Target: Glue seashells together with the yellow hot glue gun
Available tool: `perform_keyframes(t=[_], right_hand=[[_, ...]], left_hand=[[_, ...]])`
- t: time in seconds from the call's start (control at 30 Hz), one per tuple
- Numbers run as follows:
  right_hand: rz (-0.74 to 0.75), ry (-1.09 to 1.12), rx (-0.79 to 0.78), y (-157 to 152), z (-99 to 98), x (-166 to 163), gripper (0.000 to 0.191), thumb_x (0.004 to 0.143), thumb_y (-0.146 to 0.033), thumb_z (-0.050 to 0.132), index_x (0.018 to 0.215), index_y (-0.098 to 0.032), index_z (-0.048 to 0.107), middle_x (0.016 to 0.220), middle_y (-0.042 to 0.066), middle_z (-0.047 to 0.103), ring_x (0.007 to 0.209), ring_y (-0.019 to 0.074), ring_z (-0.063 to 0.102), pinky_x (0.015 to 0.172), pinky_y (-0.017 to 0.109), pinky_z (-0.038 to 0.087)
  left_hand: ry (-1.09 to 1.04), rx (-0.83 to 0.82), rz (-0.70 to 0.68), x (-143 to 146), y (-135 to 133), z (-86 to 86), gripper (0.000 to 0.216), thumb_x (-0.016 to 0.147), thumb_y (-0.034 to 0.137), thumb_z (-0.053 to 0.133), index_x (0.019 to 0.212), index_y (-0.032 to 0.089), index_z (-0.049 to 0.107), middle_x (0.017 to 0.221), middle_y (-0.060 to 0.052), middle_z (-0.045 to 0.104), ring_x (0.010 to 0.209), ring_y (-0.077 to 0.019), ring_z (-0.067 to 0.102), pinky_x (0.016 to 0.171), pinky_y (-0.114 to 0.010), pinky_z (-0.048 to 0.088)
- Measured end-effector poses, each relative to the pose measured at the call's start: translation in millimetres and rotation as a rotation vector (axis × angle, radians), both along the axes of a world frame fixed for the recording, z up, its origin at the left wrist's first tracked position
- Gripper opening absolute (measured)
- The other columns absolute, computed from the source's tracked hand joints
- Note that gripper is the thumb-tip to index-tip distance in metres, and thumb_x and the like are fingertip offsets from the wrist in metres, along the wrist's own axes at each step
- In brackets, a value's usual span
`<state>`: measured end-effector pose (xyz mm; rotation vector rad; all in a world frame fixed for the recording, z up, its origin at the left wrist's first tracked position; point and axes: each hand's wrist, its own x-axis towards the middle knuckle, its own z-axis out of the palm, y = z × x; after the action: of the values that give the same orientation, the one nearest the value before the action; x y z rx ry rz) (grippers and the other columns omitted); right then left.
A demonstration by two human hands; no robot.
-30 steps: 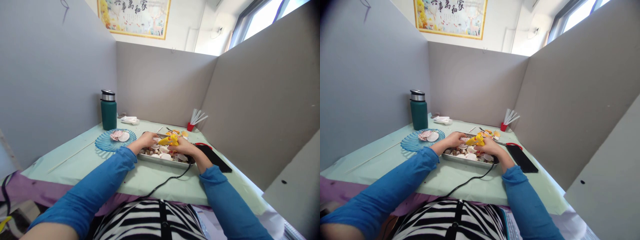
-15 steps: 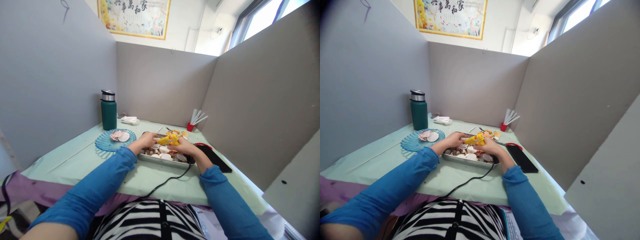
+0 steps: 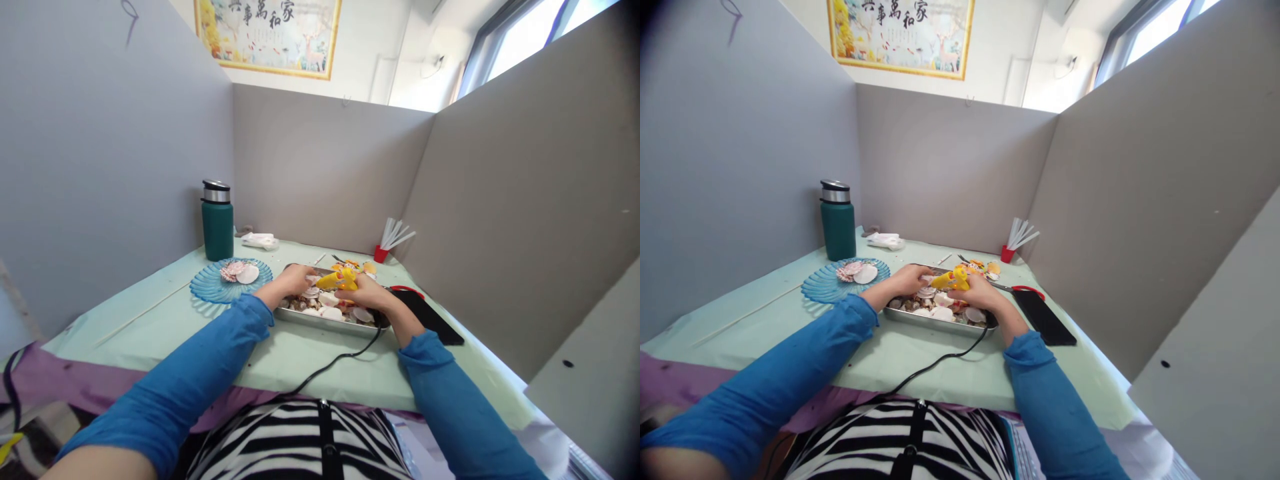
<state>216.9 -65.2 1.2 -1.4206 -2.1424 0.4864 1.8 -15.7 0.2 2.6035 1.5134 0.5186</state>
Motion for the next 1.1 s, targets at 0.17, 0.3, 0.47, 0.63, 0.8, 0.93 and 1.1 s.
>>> perform_keyframes(t=[0.17, 0.3, 0.47, 0.63, 0.8, 0.93, 1.1], right_hand=[[-0.004, -0.015, -0.001, -1.4, 0.8, -0.8, 0.038, 0.069, -0.045, 0.062, 0.091, -0.014, 0.066, 0.074, 0.002, 0.063, 0.063, 0.0148, 0.054, 0.056, 0.024, 0.040], [-0.005, -0.010, -0.002, -0.7, 0.0, -0.9, 0.037, 0.068, -0.042, 0.063, 0.093, -0.014, 0.066, 0.077, 0.003, 0.064, 0.066, 0.0153, 0.056, 0.057, 0.024, 0.041], [-0.019, 0.017, 0.009, -3.4, 2.5, -0.2, 0.037, 0.070, -0.043, 0.062, 0.092, -0.014, 0.066, 0.071, 0.002, 0.062, 0.063, 0.0148, 0.055, 0.057, 0.024, 0.041], [0.002, 0.023, 0.019, -2.9, 2.2, 0.4, 0.037, 0.069, -0.043, 0.062, 0.092, -0.014, 0.066, 0.074, 0.002, 0.063, 0.066, 0.0153, 0.055, 0.058, 0.025, 0.042], [-0.001, -0.007, 0.030, 1.5, -1.6, 0.9, 0.037, 0.069, -0.043, 0.062, 0.092, -0.013, 0.065, 0.079, 0.003, 0.064, 0.068, 0.0154, 0.056, 0.059, 0.024, 0.042], [0.010, -0.013, 0.009, 1.5, -2.0, 0.3, 0.035, 0.069, -0.041, 0.062, 0.092, -0.014, 0.065, 0.079, 0.003, 0.065, 0.068, 0.0152, 0.057, 0.059, 0.023, 0.042], [0.002, -0.008, -0.004, -1.0, -0.5, -1.4, 0.032, 0.069, -0.038, 0.062, 0.089, -0.014, 0.065, 0.078, 0.003, 0.065, 0.066, 0.0148, 0.057, 0.056, 0.022, 0.041]], left_hand=[[0.015, 0.006, 0.002, -0.1, 0.5, 0.0, 0.036, 0.079, 0.022, 0.052, 0.113, 0.022, 0.065, 0.111, -0.005, 0.067, 0.103, -0.0197, 0.061, 0.091, -0.027, 0.046], [0.008, 0.002, -0.003, -0.3, 0.4, -0.2, 0.038, 0.078, 0.020, 0.054, 0.114, 0.021, 0.064, 0.112, -0.007, 0.066, 0.104, -0.0211, 0.061, 0.091, -0.028, 0.045], [0.013, -0.001, -0.020, -1.3, 3.3, -1.6, 0.040, 0.076, 0.021, 0.057, 0.115, 0.021, 0.064, 0.113, -0.007, 0.066, 0.105, -0.0214, 0.061, 0.092, -0.028, 0.045], [0.018, -0.002, -0.024, -1.3, 2.3, -0.3, 0.041, 0.075, 0.019, 0.057, 0.116, 0.020, 0.063, 0.114, -0.008, 0.065, 0.106, -0.0220, 0.060, 0.091, -0.029, 0.045], [0.031, -0.012, -0.004, -0.3, -0.4, 2.0, 0.041, 0.073, 0.018, 0.059, 0.114, 0.020, 0.064, 0.112, -0.008, 0.066, 0.104, -0.0210, 0.061, 0.090, -0.026, 0.045], [0.044, -0.011, -0.008, -0.4, 0.3, 1.8, 0.042, 0.072, 0.018, 0.060, 0.114, 0.021, 0.064, 0.110, -0.005, 0.068, 0.101, -0.0195, 0.062, 0.088, -0.024, 0.046], [0.054, -0.002, -0.007, -0.4, 0.3, 2.0, 0.043, 0.072, 0.019, 0.060, 0.114, 0.020, 0.064, 0.111, -0.006, 0.067, 0.102, -0.0200, 0.062, 0.087, -0.024, 0.046]])
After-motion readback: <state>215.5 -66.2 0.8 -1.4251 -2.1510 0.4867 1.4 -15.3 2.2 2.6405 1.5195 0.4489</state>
